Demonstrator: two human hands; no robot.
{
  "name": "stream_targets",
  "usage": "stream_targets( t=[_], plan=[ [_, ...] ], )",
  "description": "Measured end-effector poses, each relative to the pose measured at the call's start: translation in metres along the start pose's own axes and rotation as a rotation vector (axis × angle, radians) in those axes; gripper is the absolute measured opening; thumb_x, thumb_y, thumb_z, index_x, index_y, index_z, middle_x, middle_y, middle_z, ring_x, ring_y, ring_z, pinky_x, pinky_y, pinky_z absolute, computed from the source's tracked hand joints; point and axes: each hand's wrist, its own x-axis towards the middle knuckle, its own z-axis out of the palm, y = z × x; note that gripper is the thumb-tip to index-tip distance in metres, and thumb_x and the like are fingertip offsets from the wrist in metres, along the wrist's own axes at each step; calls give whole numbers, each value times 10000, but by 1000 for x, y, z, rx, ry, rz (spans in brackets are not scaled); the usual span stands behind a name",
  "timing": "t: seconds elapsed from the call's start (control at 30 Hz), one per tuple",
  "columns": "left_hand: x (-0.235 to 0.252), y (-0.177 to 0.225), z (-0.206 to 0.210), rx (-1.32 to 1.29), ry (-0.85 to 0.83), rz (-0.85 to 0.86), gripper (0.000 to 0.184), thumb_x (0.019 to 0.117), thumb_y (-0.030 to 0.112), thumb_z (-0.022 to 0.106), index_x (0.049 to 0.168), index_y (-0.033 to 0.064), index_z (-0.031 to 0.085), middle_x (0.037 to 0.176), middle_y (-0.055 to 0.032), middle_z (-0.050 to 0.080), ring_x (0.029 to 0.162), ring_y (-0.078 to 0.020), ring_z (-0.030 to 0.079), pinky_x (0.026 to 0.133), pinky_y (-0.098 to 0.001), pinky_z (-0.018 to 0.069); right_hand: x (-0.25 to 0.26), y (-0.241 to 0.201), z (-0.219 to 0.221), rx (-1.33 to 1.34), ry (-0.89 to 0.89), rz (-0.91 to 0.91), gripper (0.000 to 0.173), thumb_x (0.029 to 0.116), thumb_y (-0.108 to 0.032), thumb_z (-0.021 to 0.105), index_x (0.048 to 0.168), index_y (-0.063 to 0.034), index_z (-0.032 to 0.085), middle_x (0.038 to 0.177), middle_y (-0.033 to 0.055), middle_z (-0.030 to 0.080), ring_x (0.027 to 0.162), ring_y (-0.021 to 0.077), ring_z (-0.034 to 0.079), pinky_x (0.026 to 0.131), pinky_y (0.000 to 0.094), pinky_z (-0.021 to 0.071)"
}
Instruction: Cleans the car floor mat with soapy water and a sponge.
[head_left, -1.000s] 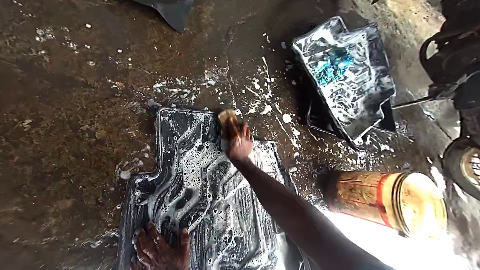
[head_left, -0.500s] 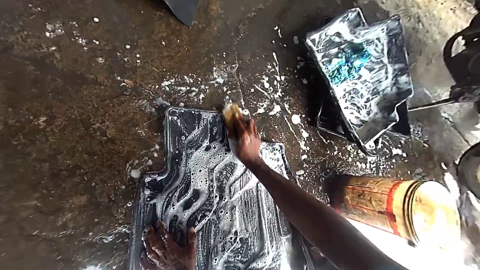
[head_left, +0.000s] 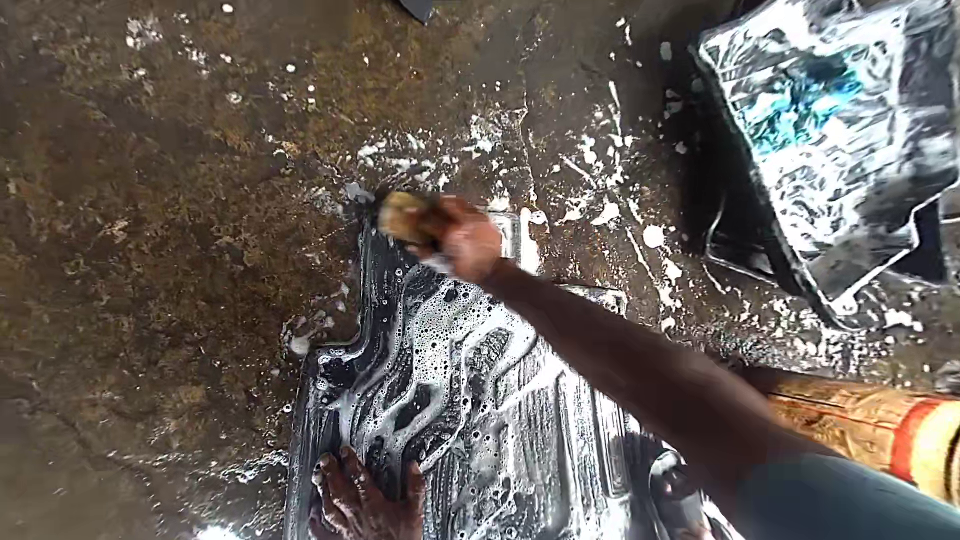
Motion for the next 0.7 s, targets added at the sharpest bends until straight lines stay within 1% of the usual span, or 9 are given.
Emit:
stream_targets(
  t=[0.07, 0.1, 0.23, 0.3, 0.4, 0.5, 0.57, 0.63, 0.7],
  plan=[
    [3, -1, 1, 7, 3, 3, 1141, 792, 885, 334, 1555, 40, 408, 1604, -258, 360, 1497, -429, 316, 1172, -663, 177, 33, -24, 8, 39, -68, -81, 499, 931, -501, 641, 1398, -327, 645, 1438, 101, 597, 1258, 329, 599, 954, 522, 534],
    [1, 1, 1, 7, 9, 1, 1138, 789, 890, 329, 1549, 49, 423, 1601, -249, 372, 1495, -419, 326, 1170, -658, 185, 29, -16, -1, 43, -101, -124, 506, 943, -495, 636, 1420, -329, 628, 1449, 107, 587, 1264, 333, 597, 955, 524, 538],
    [3, 1, -2, 41, 25, 11, 1127, 782, 896, 324, 1538, 68, 449, 1588, -231, 402, 1482, -398, 359, 1163, -638, 218, -66, 68, -53, 20, -97, -130, 504, 942, -486, 644, 1398, -269, 646, 1330, 143, 649, 1193, 336, 640, 951, 525, 550],
    [3, 2, -1, 47, 27, 6, 1123, 785, 893, 317, 1541, 72, 445, 1590, -229, 400, 1482, -393, 359, 1167, -631, 210, -81, 77, -54, -19, -89, -75, 516, 937, -515, 636, 1403, -294, 640, 1287, 152, 658, 1143, 359, 650, 912, 551, 547],
    [3, 3, -1, 55, 17, -18, 1124, 780, 895, 316, 1548, 84, 440, 1599, -214, 395, 1490, -380, 350, 1175, -624, 202, -7, 23, -14, -19, -55, -62, 513, 909, -553, 633, 1376, -342, 657, 1300, 116, 662, 1116, 331, 667, 854, 536, 572],
    [6, 5, -1, 45, 22, -23, 1102, 793, 879, 323, 1538, 78, 456, 1591, -210, 411, 1489, -379, 356, 1174, -632, 202, 50, -24, 9, 20, -94, -90, 530, 917, -507, 636, 1423, -350, 615, 1450, 106, 583, 1227, 341, 624, 915, 536, 555],
    [3, 5, -1, 44, 14, -30, 1091, 800, 879, 325, 1539, 88, 457, 1593, -198, 413, 1494, -365, 353, 1183, -624, 188, 27, -48, 13, 6, -98, -33, 542, 924, -498, 627, 1442, -337, 601, 1462, 114, 568, 1220, 343, 622, 905, 536, 558],
    [4, 4, 0, 34, 20, -22, 1082, 803, 875, 333, 1543, 95, 455, 1597, -192, 411, 1498, -358, 348, 1186, -620, 180, -37, -95, 15, 23, -42, 19, 493, 922, -450, 647, 1388, -289, 648, 1367, 130, 622, 1126, 342, 660, 820, 522, 588],
    [7, 4, -1, 30, 32, -20, 1075, 805, 876, 331, 1541, 102, 459, 1595, -183, 419, 1496, -354, 357, 1182, -629, 192, -96, -123, 16, 87, -44, -108, 442, 961, -397, 638, 1369, -226, 665, 1270, 156, 655, 1068, 341, 668, 798, 482, 588]
  ],
)
